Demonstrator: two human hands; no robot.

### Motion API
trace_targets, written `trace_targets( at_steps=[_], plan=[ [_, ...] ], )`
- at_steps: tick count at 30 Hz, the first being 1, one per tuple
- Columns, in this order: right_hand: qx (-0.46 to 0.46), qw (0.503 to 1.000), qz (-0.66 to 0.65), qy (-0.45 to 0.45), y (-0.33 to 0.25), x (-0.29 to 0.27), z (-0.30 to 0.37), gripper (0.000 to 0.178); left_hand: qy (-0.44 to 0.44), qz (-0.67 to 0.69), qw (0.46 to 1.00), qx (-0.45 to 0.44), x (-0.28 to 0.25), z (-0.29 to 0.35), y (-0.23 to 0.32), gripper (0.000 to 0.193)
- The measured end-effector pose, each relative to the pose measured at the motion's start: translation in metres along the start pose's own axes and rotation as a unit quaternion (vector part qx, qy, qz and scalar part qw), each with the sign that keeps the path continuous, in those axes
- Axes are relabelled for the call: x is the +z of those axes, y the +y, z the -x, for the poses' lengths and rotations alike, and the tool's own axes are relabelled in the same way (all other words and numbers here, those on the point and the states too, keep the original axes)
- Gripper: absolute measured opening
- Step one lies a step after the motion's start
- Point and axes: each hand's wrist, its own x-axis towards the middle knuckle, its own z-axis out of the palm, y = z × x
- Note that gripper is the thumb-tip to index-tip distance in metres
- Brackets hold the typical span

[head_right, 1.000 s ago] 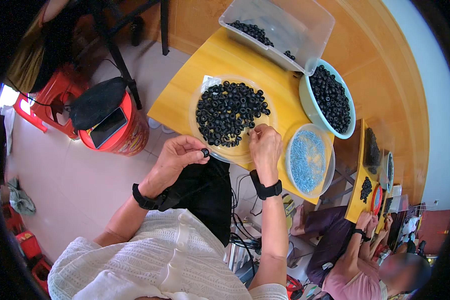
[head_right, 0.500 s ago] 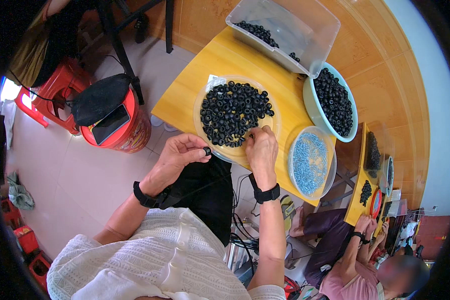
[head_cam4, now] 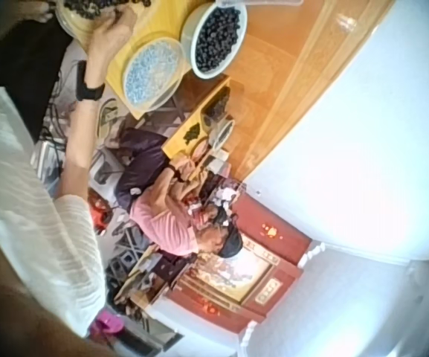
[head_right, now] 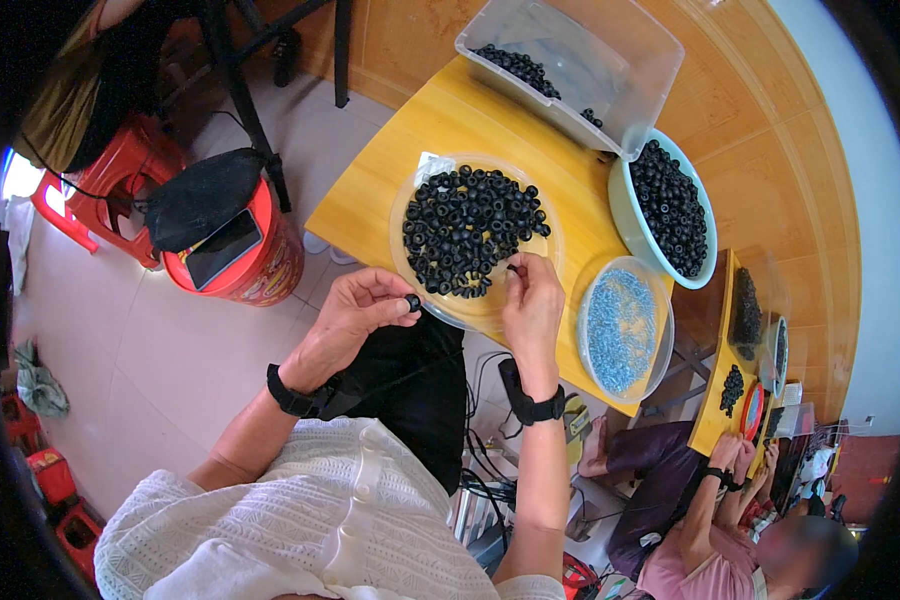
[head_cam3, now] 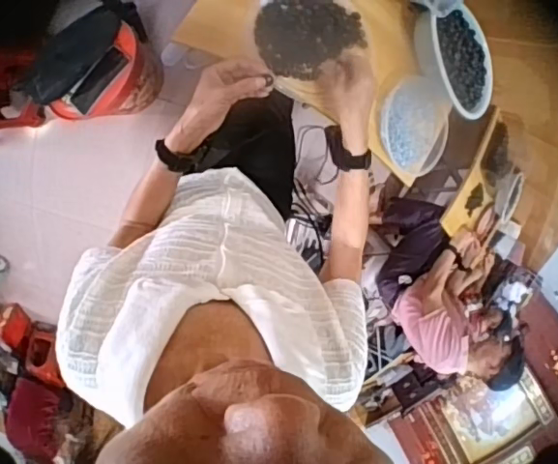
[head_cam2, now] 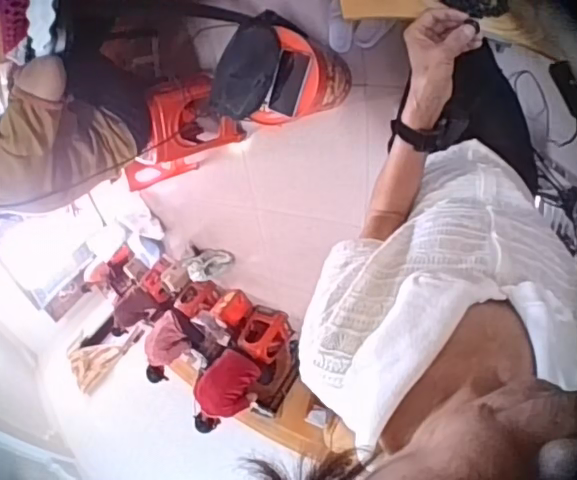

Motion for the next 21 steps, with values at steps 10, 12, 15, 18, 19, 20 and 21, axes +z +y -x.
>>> trace_targets(
  at_steps=[10, 12, 15, 18, 19, 20, 21],
  plan=[
    [0.318, 0.767, -0.553, -0.076, -0.021, -0.019, 0.015, 0.021, 0.005, -0.010, 1.000, -0.011, 0.002, -0.001, 0.000, 0.013],
    [0.322, 0.740, -0.584, -0.081, -0.020, -0.021, 0.017, 0.021, 0.002, -0.012, 1.000, -0.007, 0.003, -0.001, 0.000, 0.013],
    [0.311, 0.730, -0.600, -0.107, -0.019, -0.021, 0.021, 0.021, 0.005, -0.007, 1.000, -0.013, 0.005, 0.000, -0.001, 0.013],
    [0.295, 0.774, -0.550, -0.108, -0.029, -0.020, 0.026, 0.021, 0.000, -0.010, 1.000, -0.011, 0.005, 0.002, -0.002, 0.013],
    [0.289, 0.796, -0.523, -0.098, -0.034, -0.019, 0.027, 0.019, -0.002, -0.010, 1.000, -0.009, 0.006, 0.002, -0.003, 0.013],
    [0.285, 0.797, -0.523, -0.098, -0.038, -0.019, 0.028, 0.019, -0.003, -0.011, 1.000, -0.005, 0.007, 0.002, -0.003, 0.013],
    [0.276, 0.819, -0.494, -0.100, -0.042, -0.019, 0.030, 0.019, -0.005, -0.008, 1.000, -0.004, 0.008, 0.003, -0.004, 0.013]
  ],
)
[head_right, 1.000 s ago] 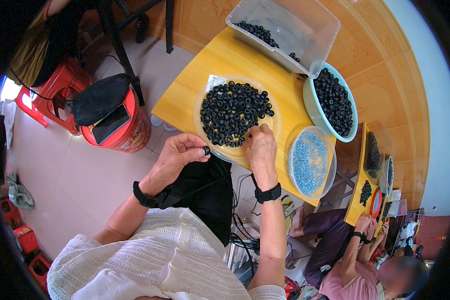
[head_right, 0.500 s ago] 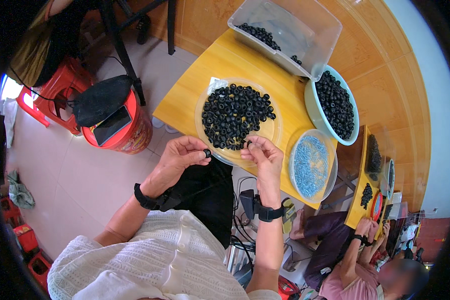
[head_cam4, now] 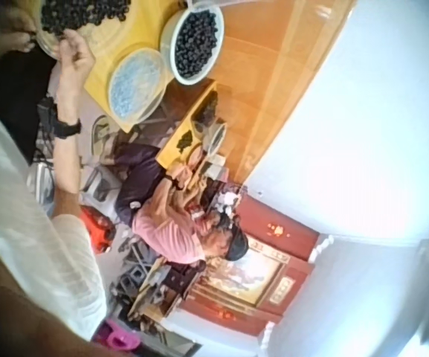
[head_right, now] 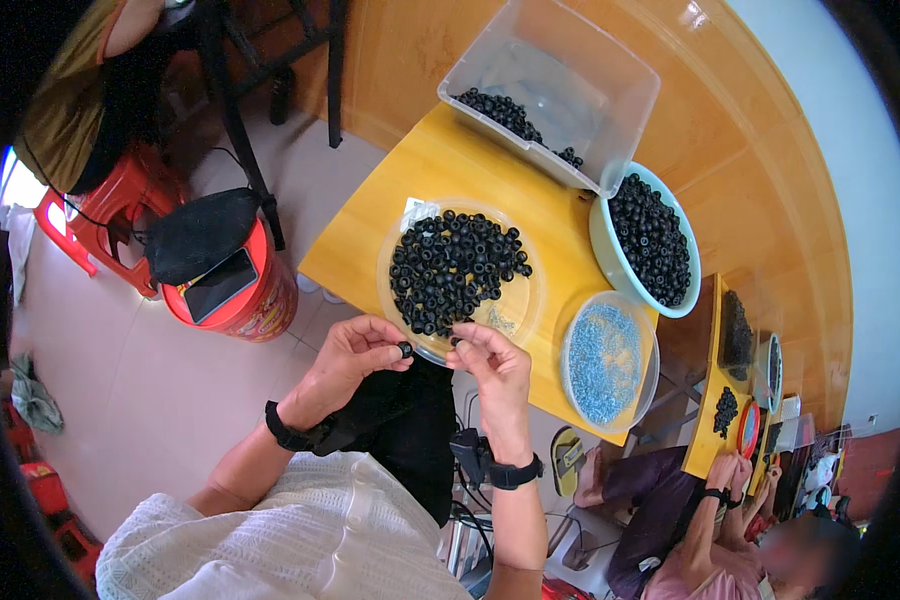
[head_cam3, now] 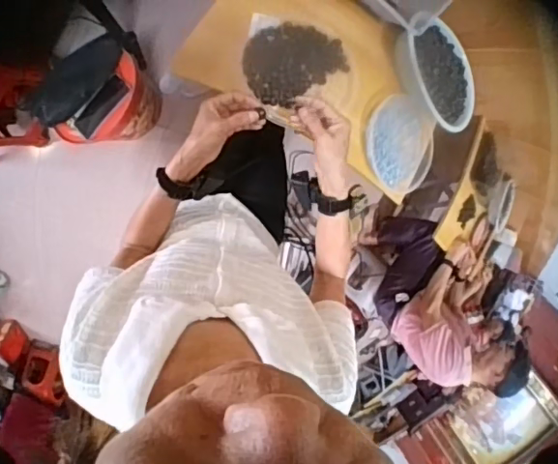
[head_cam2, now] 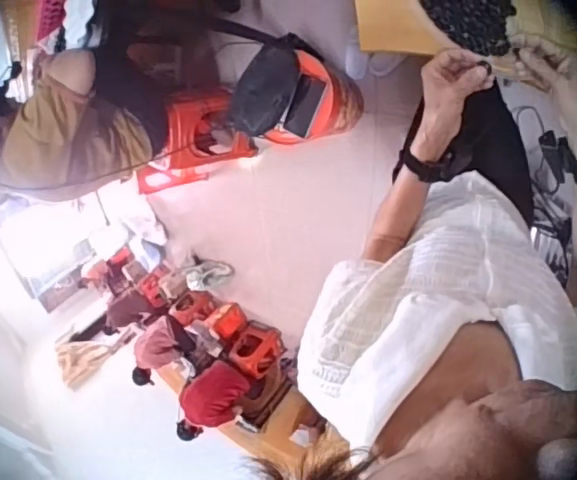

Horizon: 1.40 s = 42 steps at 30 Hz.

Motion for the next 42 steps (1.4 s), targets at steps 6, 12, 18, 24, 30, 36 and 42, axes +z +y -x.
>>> trace_targets(
  at_steps=[6, 12, 18, 24, 30, 36, 42],
  plan=[
    [-0.121, 0.980, 0.154, 0.025, 0.004, 0.020, 0.012, 0.018, -0.010, 0.006, 1.000, 0.007, 0.003, 0.001, 0.000, 0.013],
    [-0.214, 0.934, 0.283, 0.034, -0.012, 0.041, 0.023, 0.017, -0.017, -0.013, 1.000, 0.012, 0.004, 0.001, 0.002, 0.016],
    [-0.259, 0.899, 0.353, 0.027, -0.011, 0.046, 0.023, 0.015, -0.025, -0.029, 0.999, 0.024, 0.004, 0.002, 0.004, 0.015],
    [-0.265, 0.877, 0.399, 0.030, -0.007, 0.051, 0.026, 0.014, -0.032, -0.062, 0.996, 0.046, 0.001, 0.002, -0.002, 0.016],
    [-0.256, 0.875, 0.409, 0.045, -0.002, 0.051, 0.024, 0.016, -0.022, -0.082, 0.994, 0.071, 0.005, 0.001, -0.008, 0.015],
    [-0.173, 0.917, 0.357, 0.052, -0.009, 0.043, 0.019, 0.017, -0.018, -0.089, 0.992, 0.092, 0.007, 0.000, -0.005, 0.013],
    [-0.235, 0.882, 0.402, 0.071, 0.005, 0.045, 0.022, 0.011, -0.004, -0.091, 0.991, 0.094, 0.012, -0.001, -0.007, 0.014]
  ],
)
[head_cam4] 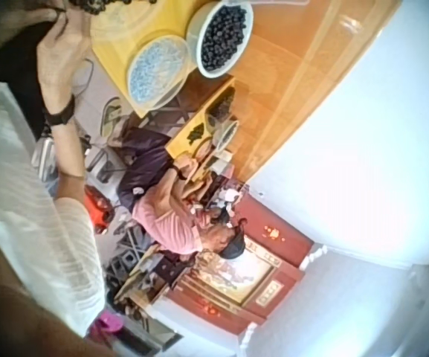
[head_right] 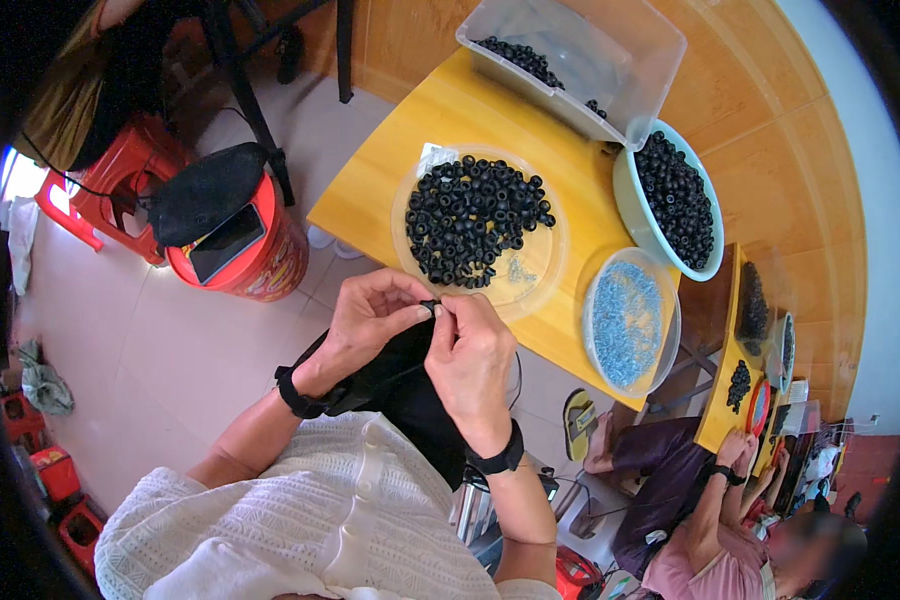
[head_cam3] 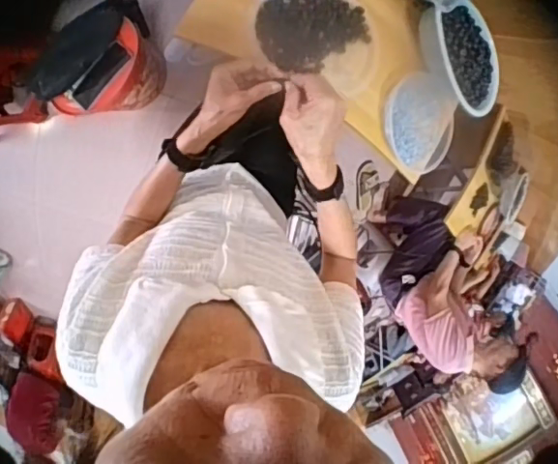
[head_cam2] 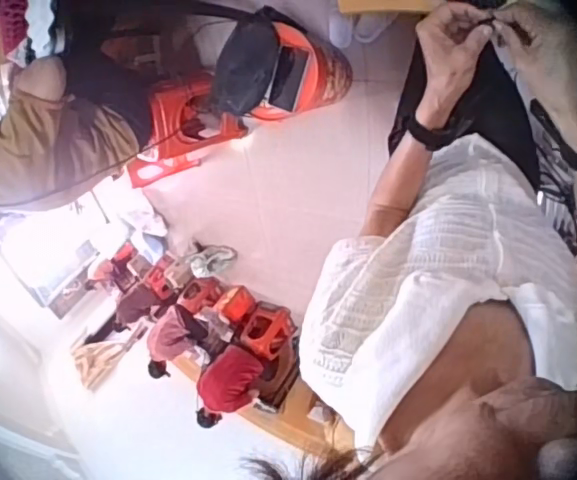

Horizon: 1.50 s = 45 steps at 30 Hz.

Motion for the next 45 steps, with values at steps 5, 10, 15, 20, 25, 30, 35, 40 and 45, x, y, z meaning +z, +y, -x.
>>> trace_targets(
  at_steps=[5, 10, 15, 20, 25, 30, 35, 40, 45],
  plan=[
    [-0.066, 0.994, 0.078, 0.038, -0.007, 0.011, 0.007, 0.015, 0.029, -0.009, 0.999, 0.020, 0.003, 0.002, -0.004, 0.014],
    [-0.043, 0.997, 0.045, 0.034, -0.001, 0.014, 0.014, 0.021, 0.056, -0.023, 0.998, 0.018, 0.007, 0.003, -0.007, 0.014],
    [-0.008, 0.997, -0.075, 0.026, -0.001, 0.015, 0.012, 0.026, 0.062, 0.008, 0.998, 0.000, 0.005, 0.000, -0.002, 0.013],
    [-0.055, 0.996, -0.023, 0.061, 0.006, 0.025, 0.013, 0.027, 0.078, 0.024, 0.997, 0.011, 0.010, 0.002, -0.004, 0.013],
    [-0.065, 0.996, 0.017, 0.066, 0.010, 0.031, 0.012, 0.028, 0.116, -0.010, 0.993, 0.025, 0.011, 0.004, -0.012, 0.014],
    [-0.058, 0.996, -0.007, 0.067, 0.007, 0.028, 0.006, 0.030, 0.115, 0.021, 0.993, 0.010, 0.010, 0.000, -0.005, 0.015],
    [-0.075, 0.995, 0.034, 0.060, 0.016, 0.024, 0.008, 0.034, 0.094, 0.053, 0.994, -0.006, 0.009, -0.001, -0.002, 0.017],
    [-0.084, 0.994, 0.061, 0.029, 0.020, 0.015, 0.004, 0.032, 0.071, 0.057, 0.993, -0.070, 0.009, -0.001, 0.001, 0.018],
    [-0.100, 0.988, 0.118, -0.017, 0.015, 0.004, 0.003, 0.030, 0.006, -0.061, 0.995, -0.080, 0.007, -0.004, -0.005, 0.024]
  ],
)
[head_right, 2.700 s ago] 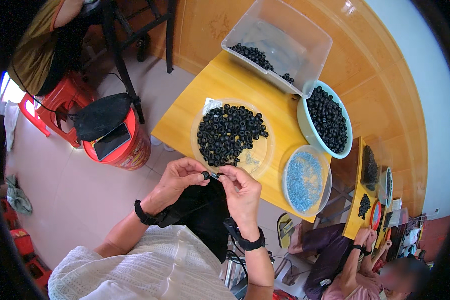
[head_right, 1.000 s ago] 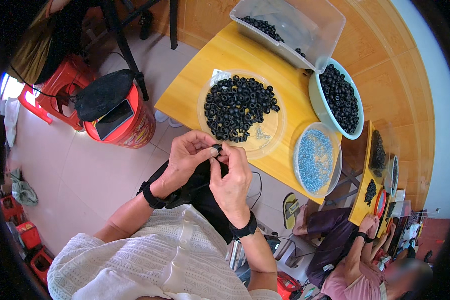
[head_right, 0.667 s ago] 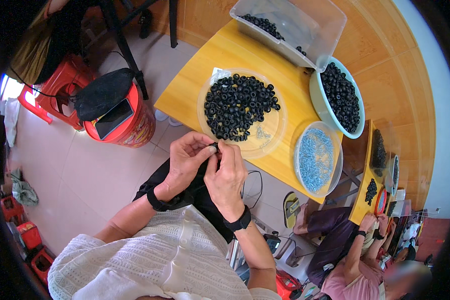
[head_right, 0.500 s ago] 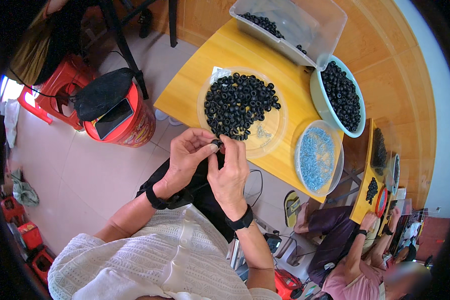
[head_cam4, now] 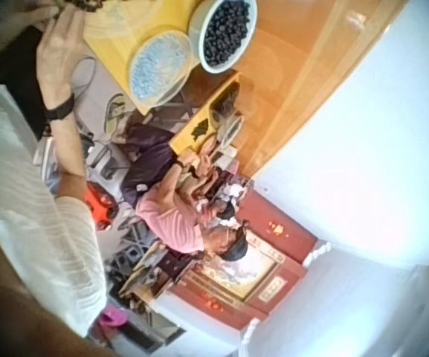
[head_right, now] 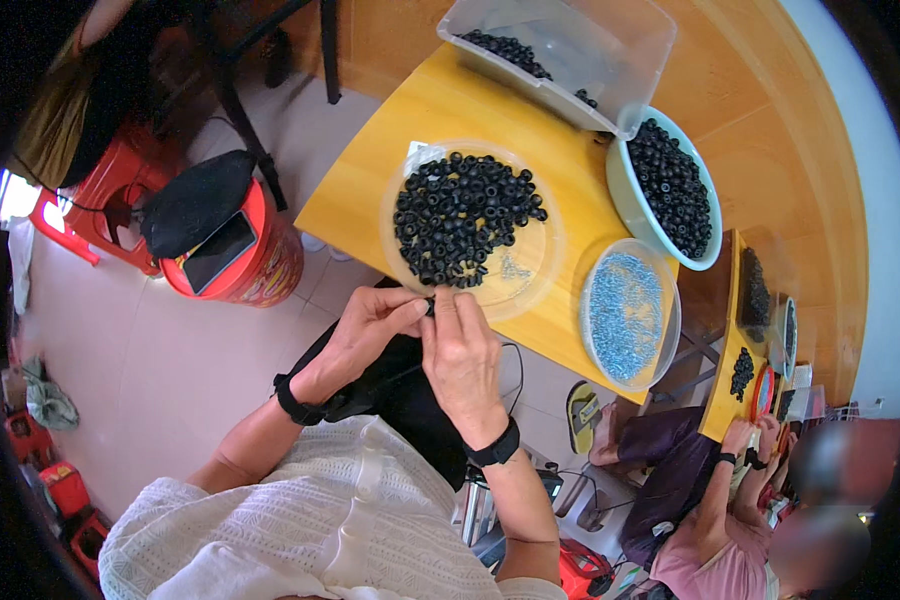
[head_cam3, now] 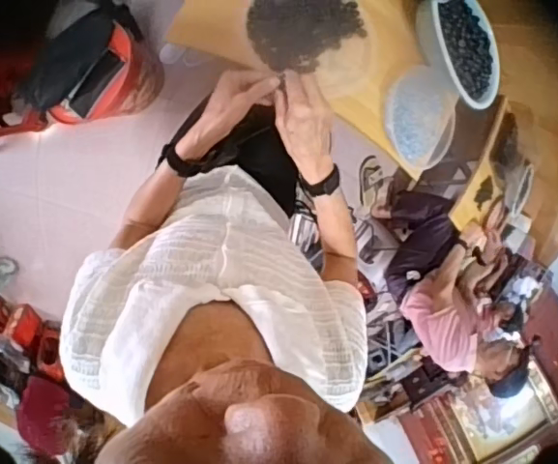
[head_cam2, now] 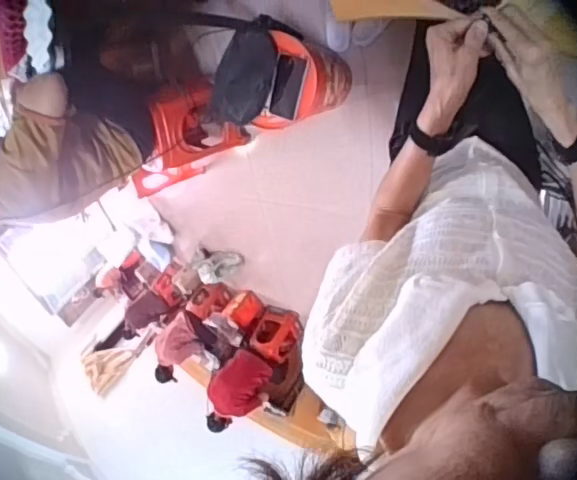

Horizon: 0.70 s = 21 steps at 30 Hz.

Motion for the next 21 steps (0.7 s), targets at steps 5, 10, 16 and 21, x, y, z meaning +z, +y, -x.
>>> trace_targets(
  at_steps=[5, 10, 16, 21],
  plan=[
    [-0.013, 0.999, 0.042, -0.010, -0.001, -0.001, 0.003, 0.029, 0.015, -0.084, 0.996, -0.022, 0.002, 0.003, 0.002, 0.024],
    [-0.016, 0.999, 0.041, -0.014, 0.000, 0.003, 0.005, 0.020, 0.021, -0.066, 0.997, -0.044, 0.000, 0.002, -0.005, 0.023],
    [-0.001, 1.000, 0.027, -0.011, 0.005, -0.002, 0.007, 0.019, 0.015, -0.065, 0.997, -0.043, 0.007, 0.000, -0.009, 0.025],
    [0.051, 0.998, -0.006, 0.028, 0.050, -0.027, -0.019, 0.018, 0.007, 0.006, 0.997, -0.074, 0.012, 0.001, 0.014, 0.027]
  ],
)
